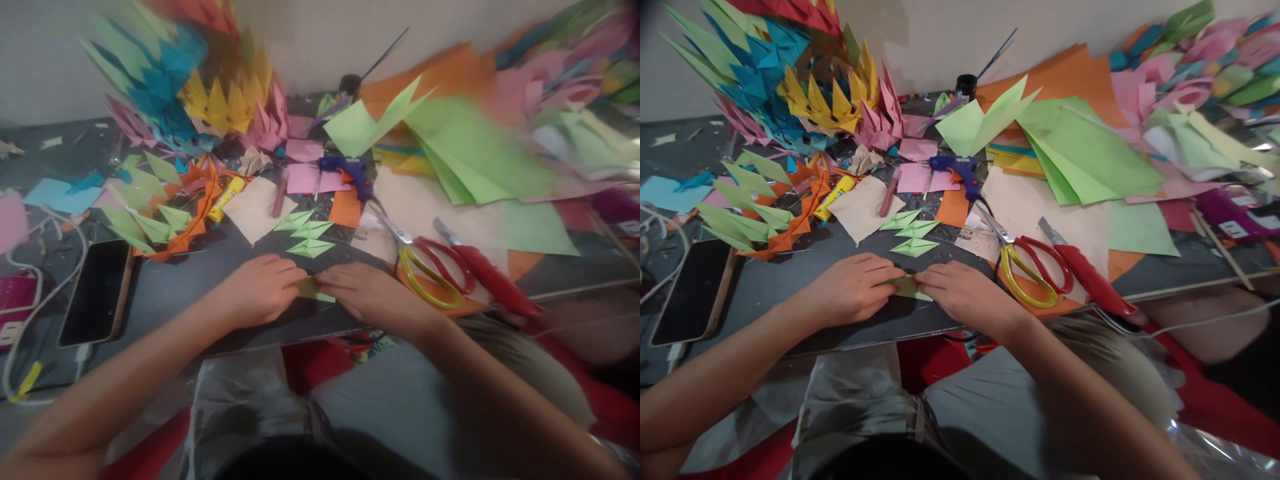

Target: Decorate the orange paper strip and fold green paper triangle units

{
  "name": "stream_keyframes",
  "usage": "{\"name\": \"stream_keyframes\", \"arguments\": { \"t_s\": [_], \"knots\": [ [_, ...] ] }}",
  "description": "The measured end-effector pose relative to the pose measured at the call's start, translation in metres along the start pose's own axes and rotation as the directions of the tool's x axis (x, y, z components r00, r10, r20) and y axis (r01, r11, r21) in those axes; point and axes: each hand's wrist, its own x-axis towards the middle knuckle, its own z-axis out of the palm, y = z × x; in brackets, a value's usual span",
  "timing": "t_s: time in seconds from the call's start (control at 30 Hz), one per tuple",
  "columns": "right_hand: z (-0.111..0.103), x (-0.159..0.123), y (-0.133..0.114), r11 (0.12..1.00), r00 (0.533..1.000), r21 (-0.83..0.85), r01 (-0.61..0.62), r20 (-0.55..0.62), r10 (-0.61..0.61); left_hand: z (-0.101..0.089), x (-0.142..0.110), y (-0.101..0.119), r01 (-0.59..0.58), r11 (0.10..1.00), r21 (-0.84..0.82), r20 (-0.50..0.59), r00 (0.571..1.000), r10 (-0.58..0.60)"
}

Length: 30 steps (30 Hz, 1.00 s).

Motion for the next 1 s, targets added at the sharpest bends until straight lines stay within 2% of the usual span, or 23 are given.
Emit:
{"name": "stream_keyframes", "arguments": {
  "t_s": [0.07, 0.13, 0.3, 0.43, 0.53, 0.67, 0.87, 1.0],
  "knots": [
    [0.001, 0.001, -0.001, 0.999, 0.999, 0.000, -0.040, 0.011, 0.040, 0.004, 0.002, 0.005, -0.022, 0.999, 0.023, -0.016, 1.000, 0.022],
    [0.001, 0.003, -0.002, 0.999, 0.998, -0.004, -0.050, 0.027, 0.050, 0.008, 0.002, 0.007, 0.005, 1.000, 0.020, -0.030, 1.000, -0.005],
    [-0.001, 0.006, -0.004, 0.998, 0.995, 0.002, -0.060, 0.081, 0.060, 0.008, 0.001, 0.008, 0.132, 0.990, -0.046, -0.054, 0.989, -0.135],
    [-0.001, 0.007, -0.006, 0.994, 0.991, 0.035, -0.107, 0.085, 0.104, -0.001, -0.002, 0.003, 0.296, 0.952, -0.080, -0.049, 0.953, -0.300],
    [0.001, 0.006, -0.006, 0.991, 0.991, 0.049, -0.124, 0.063, 0.121, -0.009, -0.004, 0.000, 0.368, 0.927, -0.072, -0.027, 0.928, -0.371],
    [0.001, 0.004, -0.006, 0.989, 0.990, 0.072, -0.133, 0.051, 0.129, -0.013, -0.007, -0.004, 0.413, 0.908, -0.067, 0.035, 0.911, -0.412],
    [-0.001, 0.003, -0.009, 0.983, 0.987, 0.094, -0.158, 0.042, 0.154, -0.015, -0.007, -0.006, 0.437, 0.899, -0.017, 0.058, 0.898, -0.436],
    [-0.005, -0.002, -0.008, 0.983, 0.986, 0.076, -0.168, -0.008, 0.169, -0.017, -0.006, -0.004, 0.449, 0.893, 0.012, 0.054, 0.892, -0.449]
  ]
}}
